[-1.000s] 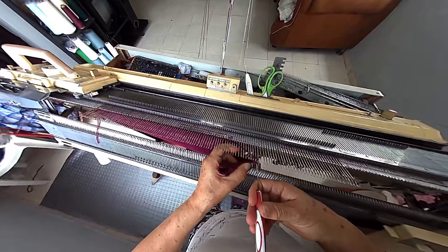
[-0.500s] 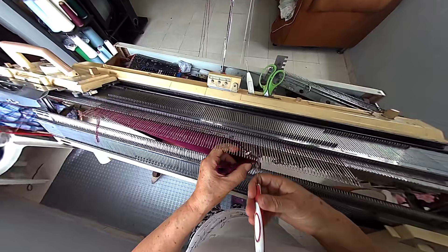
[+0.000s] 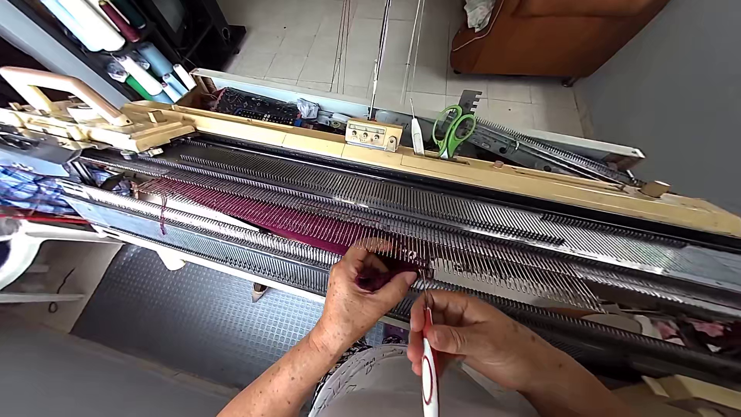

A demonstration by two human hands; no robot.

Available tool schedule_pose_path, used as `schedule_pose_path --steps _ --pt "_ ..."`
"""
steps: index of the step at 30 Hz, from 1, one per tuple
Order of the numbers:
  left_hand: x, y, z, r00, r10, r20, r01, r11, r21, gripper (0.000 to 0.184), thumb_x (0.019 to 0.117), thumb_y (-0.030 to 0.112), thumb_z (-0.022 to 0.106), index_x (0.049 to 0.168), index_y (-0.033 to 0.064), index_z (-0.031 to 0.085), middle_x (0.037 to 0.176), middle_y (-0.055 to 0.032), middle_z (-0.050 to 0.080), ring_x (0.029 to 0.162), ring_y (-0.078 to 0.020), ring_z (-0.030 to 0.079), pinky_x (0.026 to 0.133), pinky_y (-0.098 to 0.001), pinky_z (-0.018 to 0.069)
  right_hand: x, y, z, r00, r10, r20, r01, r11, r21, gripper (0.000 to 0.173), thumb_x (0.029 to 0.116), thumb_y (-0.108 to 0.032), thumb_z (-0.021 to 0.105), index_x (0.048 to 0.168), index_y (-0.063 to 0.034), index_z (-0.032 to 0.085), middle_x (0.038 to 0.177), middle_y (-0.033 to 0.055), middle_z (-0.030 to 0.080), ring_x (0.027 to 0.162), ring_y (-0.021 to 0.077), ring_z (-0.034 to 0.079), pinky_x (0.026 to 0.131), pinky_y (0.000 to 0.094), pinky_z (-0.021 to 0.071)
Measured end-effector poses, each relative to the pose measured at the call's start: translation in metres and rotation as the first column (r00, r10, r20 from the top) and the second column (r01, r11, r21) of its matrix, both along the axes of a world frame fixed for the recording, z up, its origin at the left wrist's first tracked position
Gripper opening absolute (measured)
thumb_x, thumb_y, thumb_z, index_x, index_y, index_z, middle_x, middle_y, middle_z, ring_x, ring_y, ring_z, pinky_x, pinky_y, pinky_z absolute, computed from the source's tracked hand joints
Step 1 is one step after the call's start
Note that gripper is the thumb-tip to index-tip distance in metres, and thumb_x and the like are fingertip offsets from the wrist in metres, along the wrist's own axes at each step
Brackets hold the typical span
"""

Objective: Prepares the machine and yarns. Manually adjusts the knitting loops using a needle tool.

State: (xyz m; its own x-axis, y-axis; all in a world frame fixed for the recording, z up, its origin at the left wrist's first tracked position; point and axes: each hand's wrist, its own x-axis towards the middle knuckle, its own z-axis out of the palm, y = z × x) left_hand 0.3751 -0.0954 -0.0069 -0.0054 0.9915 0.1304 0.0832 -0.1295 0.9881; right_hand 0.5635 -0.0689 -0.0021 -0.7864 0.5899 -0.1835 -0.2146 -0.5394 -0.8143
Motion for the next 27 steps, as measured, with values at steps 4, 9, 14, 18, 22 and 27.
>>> schedule_pose_path --steps 4,9,14,18,22,27 --pt "0.001 0.001 0.002 1.0 0.013 0.013 -0.013 1.0 -0.003 0.033 0.0787 0.003 0.079 0.109 -0.0021 0.067 0.071 0.0057 0.066 0.065 0.0006 0.062 0.065 -0.0164 0.0543 0.003 -0.017 0.014 0.999 0.015 -0.051 -0.011 0.997 0.083 0.016 0.102 -0.016 0.061 0.117 -0.0105 0.06 0.103 0.0007 0.073 0.093 0.0085 0.073 0.075 0.0236 0.0627" --pt "0.004 -0.001 0.002 0.998 0.052 -0.019 -0.051 0.998 0.029 0.031 0.0798 0.004 0.078 0.109 -0.0027 0.068 0.073 0.0043 0.066 0.067 0.0006 0.063 0.065 -0.0159 0.0549 0.009 -0.029 0.032 0.997 0.072 -0.038 -0.07 0.995 0.07 0.021 0.0968 -0.018 0.069 0.115 -0.0118 0.062 0.098 -0.0002 0.073 0.089 0.0075 0.073 0.075 0.0226 0.0622" --pt "-0.004 0.001 0.001 1.0 0.011 -0.029 -0.01 1.0 0.021 0.034 0.0791 0.006 0.08 0.11 -0.0021 0.067 0.072 0.0054 0.065 0.066 0.0007 0.062 0.065 -0.0161 0.0536 -0.003 0.001 0.004 0.999 0.013 0.045 -0.015 0.999 0.038 0.01 0.1043 -0.015 0.055 0.112 -0.011 0.06 0.099 -0.002 0.073 0.091 0.0081 0.073 0.074 0.0227 0.0624" --pt "-0.004 0.002 0.0 1.0 0.017 -0.003 -0.017 1.0 0.011 0.031 0.0781 0.004 0.08 0.107 -0.0013 0.068 0.07 0.0062 0.065 0.065 0.0009 0.062 0.064 -0.0166 0.0542 0.0 -0.013 0.015 1.0 0.019 -0.022 -0.017 0.995 0.096 0.015 0.1024 -0.018 0.06 0.116 -0.0112 0.06 0.102 -0.0004 0.073 0.092 0.0073 0.073 0.075 0.0225 0.0623" --pt "-0.001 0.001 0.0 0.999 0.048 -0.022 -0.048 0.999 0.012 0.029 0.0796 0.004 0.078 0.106 -0.0022 0.069 0.071 0.0045 0.066 0.066 -0.0001 0.064 0.065 -0.0171 0.0558 0.007 -0.027 0.032 0.995 0.089 -0.039 -0.085 0.993 0.077 0.021 0.0969 -0.019 0.069 0.115 -0.0118 0.062 0.098 -0.0002 0.073 0.089 0.0072 0.073 0.075 0.0221 0.0619" --pt "-0.009 0.003 -0.003 1.0 0.008 -0.016 -0.008 1.0 0.017 0.03 0.0788 0.005 0.08 0.105 -0.0018 0.068 0.069 0.0069 0.063 0.064 0.0015 0.06 0.063 -0.016 0.0524 -0.004 0.002 0.003 1.0 0.028 0.009 -0.028 0.999 0.042 0.012 0.1037 -0.018 0.057 0.113 -0.0117 0.061 0.1 -0.0017 0.074 0.092 0.0077 0.073 0.074 0.022 0.0621"
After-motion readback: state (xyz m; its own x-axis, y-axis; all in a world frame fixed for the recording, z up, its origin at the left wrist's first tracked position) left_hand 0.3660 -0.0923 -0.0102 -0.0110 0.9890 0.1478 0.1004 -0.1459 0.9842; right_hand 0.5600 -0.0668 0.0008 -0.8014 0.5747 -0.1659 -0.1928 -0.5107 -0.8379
